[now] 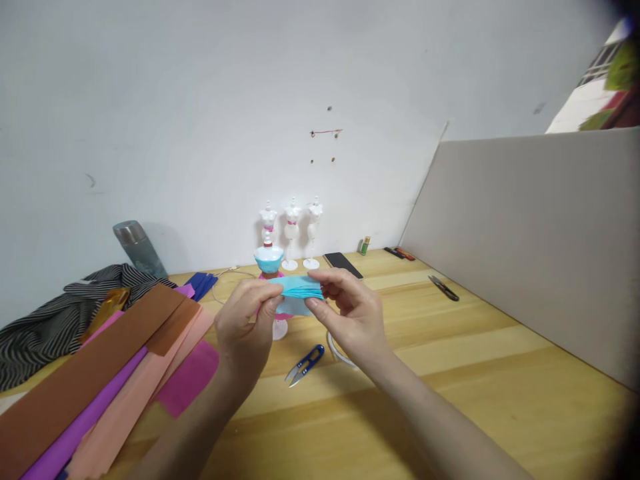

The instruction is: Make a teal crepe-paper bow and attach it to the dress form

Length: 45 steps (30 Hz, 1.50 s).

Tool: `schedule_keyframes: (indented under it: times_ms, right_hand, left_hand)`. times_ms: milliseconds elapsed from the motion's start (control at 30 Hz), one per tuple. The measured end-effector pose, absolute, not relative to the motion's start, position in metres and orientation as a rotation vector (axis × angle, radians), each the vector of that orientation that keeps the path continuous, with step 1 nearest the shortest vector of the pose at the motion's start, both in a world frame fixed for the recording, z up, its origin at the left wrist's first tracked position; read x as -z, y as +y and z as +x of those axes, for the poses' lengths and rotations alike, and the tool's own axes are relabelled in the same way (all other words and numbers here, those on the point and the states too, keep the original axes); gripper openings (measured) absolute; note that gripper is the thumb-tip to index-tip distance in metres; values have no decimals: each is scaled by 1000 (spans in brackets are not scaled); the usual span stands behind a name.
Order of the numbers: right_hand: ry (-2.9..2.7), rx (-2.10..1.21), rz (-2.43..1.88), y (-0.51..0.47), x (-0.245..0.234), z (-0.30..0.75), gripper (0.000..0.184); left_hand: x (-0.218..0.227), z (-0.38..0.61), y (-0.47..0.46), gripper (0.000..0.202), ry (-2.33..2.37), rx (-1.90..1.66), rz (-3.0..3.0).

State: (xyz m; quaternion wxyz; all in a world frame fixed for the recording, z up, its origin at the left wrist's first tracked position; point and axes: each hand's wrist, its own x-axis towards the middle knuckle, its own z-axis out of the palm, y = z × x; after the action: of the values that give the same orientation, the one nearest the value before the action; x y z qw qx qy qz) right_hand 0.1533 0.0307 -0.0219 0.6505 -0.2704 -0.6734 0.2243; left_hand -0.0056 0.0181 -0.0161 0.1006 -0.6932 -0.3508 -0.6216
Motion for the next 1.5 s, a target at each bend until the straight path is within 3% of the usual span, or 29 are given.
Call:
schedule_keyframes:
  times_ms: [267, 600, 900, 1500]
  right_hand:
    - [-1689, -539, -661, 28, 19, 153, 35]
    - [-1635, -612, -695, 27, 19, 150, 8]
    - [-1599, -789, -705, 25, 12, 152, 16]
    - [-1533, -1020, -663, 28, 14, 156, 24]
  left_hand:
    - [13, -5, 18, 15, -1036, 1815, -2095]
    - [11, -4, 17, 19, -976, 1806, -2309]
    - [8, -14, 21, 20, -1036, 1838, -2657]
    - [2, -26, 24, 18, -1069, 1814, -2603]
